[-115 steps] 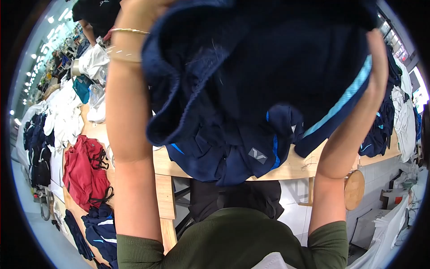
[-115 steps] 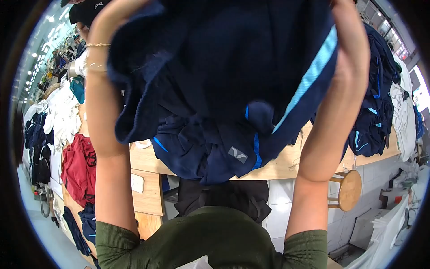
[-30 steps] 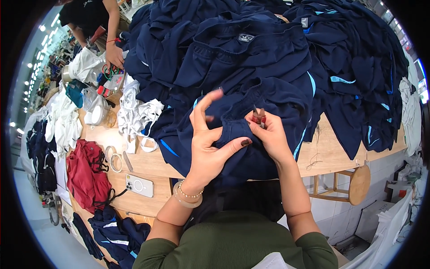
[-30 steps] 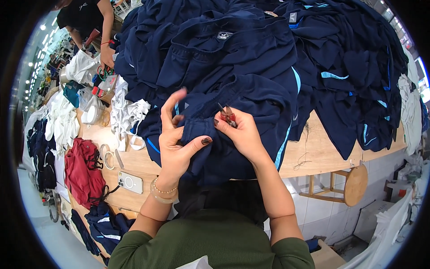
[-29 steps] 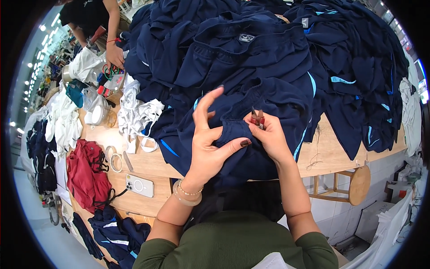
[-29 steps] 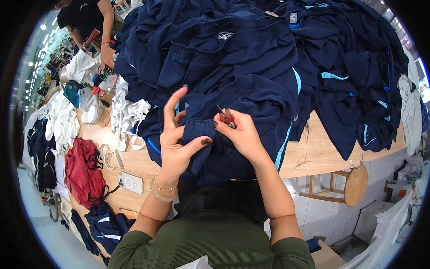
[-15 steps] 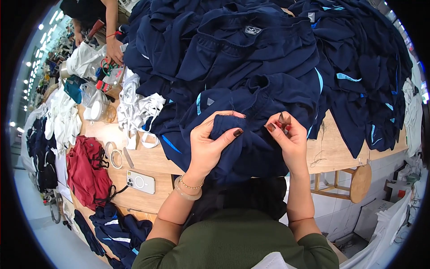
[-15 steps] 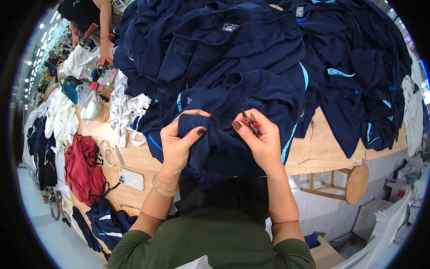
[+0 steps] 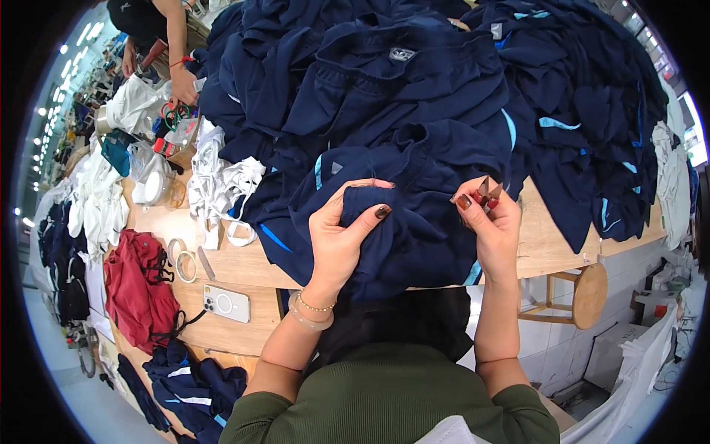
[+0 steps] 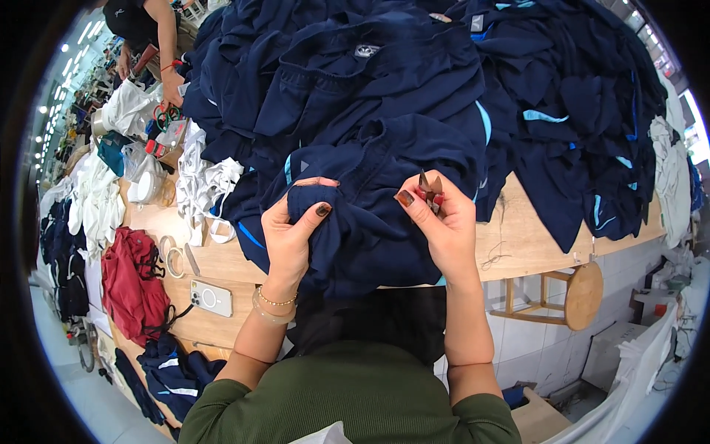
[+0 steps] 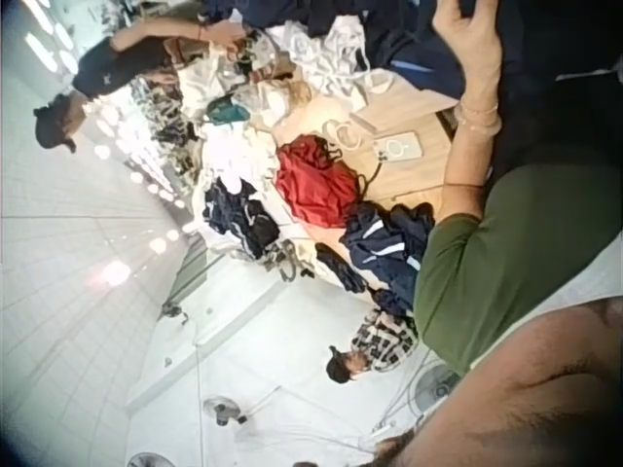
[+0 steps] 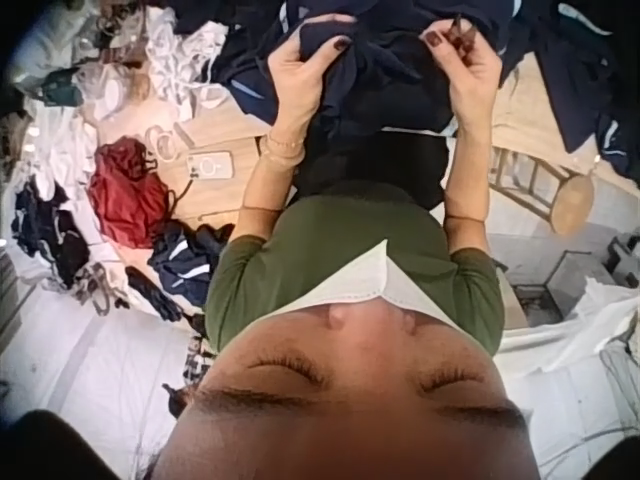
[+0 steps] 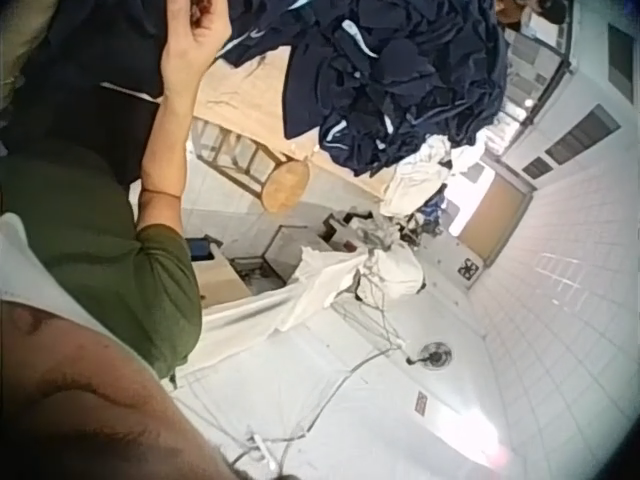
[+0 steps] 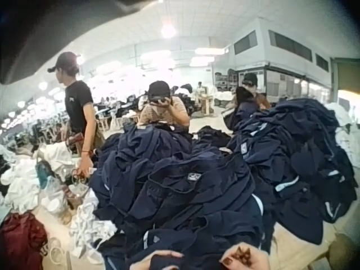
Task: Trim loose threads and inspect labels on finished athletic shorts at a garment factory workbench.
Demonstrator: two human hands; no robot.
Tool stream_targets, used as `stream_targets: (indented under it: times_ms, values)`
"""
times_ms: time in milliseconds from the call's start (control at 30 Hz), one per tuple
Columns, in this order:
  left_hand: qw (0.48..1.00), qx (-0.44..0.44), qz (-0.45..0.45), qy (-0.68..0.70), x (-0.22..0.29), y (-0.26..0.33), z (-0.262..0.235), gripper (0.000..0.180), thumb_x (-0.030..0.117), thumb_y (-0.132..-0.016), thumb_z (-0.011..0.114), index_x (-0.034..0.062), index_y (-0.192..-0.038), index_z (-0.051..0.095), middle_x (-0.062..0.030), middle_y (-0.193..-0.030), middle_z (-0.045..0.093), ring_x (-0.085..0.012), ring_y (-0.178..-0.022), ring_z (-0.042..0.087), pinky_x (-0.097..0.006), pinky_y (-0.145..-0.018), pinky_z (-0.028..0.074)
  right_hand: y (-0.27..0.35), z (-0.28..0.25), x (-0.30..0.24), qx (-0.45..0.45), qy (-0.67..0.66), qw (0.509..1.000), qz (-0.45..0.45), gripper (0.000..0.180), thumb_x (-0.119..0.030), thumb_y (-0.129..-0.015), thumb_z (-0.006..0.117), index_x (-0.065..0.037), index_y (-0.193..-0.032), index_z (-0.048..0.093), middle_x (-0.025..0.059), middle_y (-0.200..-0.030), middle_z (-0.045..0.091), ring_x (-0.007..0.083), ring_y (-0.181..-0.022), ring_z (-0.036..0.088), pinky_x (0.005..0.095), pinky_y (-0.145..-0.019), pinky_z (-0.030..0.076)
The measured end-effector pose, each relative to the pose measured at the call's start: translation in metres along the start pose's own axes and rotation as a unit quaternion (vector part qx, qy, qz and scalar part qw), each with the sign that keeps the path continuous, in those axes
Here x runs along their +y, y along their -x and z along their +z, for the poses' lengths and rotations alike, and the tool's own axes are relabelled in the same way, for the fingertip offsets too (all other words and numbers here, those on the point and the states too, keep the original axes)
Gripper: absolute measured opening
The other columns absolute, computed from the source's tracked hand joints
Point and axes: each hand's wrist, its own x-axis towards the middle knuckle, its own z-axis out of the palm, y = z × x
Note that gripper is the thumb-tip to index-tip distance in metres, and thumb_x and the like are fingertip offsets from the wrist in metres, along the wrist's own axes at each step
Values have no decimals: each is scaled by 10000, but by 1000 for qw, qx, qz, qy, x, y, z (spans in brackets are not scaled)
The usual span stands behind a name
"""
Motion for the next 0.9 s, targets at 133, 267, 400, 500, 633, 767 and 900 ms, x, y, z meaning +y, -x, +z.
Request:
stream_targets:
  times_ms: [133, 267, 400, 500, 633, 767, 900]
  values:
    - [999, 31, -7, 34, 5, 4, 3, 143, -2, -845, 714, -63, -973, 696, -75, -1048, 686, -106, -909, 613, -225, -839, 484, 2, -5, -12, -18, -2, 1000, -6, 87, -78, -924, 654, -14, -890, 605, -27, -835, 571, 18, -698, 444, 162, -625, 339]
    - [999, 21, 6, 42, 9, 9, 8, 142, -4, -850, 709, -63, -978, 694, -76, -1054, 683, -108, -912, 614, -228, -852, 486, 2, -14, -18, 1, 30, 999, -36, 83, -74, -924, 652, -15, -891, 604, -28, -832, 567, 20, -697, 439, 164, -622, 336]
    - [999, 6, 8, 30, 13, 14, 9, 147, -6, -850, 709, -61, -985, 694, -79, -1058, 681, -111, -918, 613, -233, -858, 487, 14, -13, -17, 15, 5, 999, -46, 89, -92, -929, 650, -22, -895, 608, -35, -824, 561, 13, -688, 431, 158, -609, 320]
    - [999, 3, 22, 26, 14, 14, 11, 149, -5, -848, 711, -56, -988, 694, -79, -1067, 679, -111, -919, 613, -234, -858, 487, 16, -11, -16, 16, 0, 999, -35, 91, -101, -932, 648, -23, -901, 614, -37, -821, 561, 12, -682, 428, 158, -606, 318]
    - [1000, -5, 23, 10, 17, 16, 16, 155, -10, -850, 707, -51, -998, 689, -74, -1081, 679, -112, -933, 613, -233, -869, 483, 18, -12, -22, 5, 7, 999, -42, 84, -98, -933, 646, -27, -899, 616, -42, -809, 559, 15, -675, 428, 159, -607, 320]
    - [999, -2, 32, 2, 18, 19, 20, 175, -15, -855, 698, -50, -1025, 684, -76, -1092, 679, -115, -961, 612, -239, -886, 480, 16, -9, -23, -2, 13, 999, -52, 75, -71, -910, 659, -6, -923, 623, -25, -809, 556, 24, -685, 434, 159, -611, 326]
    - [999, 12, 33, 0, 12, 21, 16, 189, -18, -862, 689, -52, -1048, 681, -80, -1097, 684, -118, -970, 617, -244, -894, 481, 10, 5, -17, -45, 107, 986, -120, 203, -32, -861, 678, 35, -1049, 641, 11, -815, 507, 68, -702, 434, 196, -623, 359]
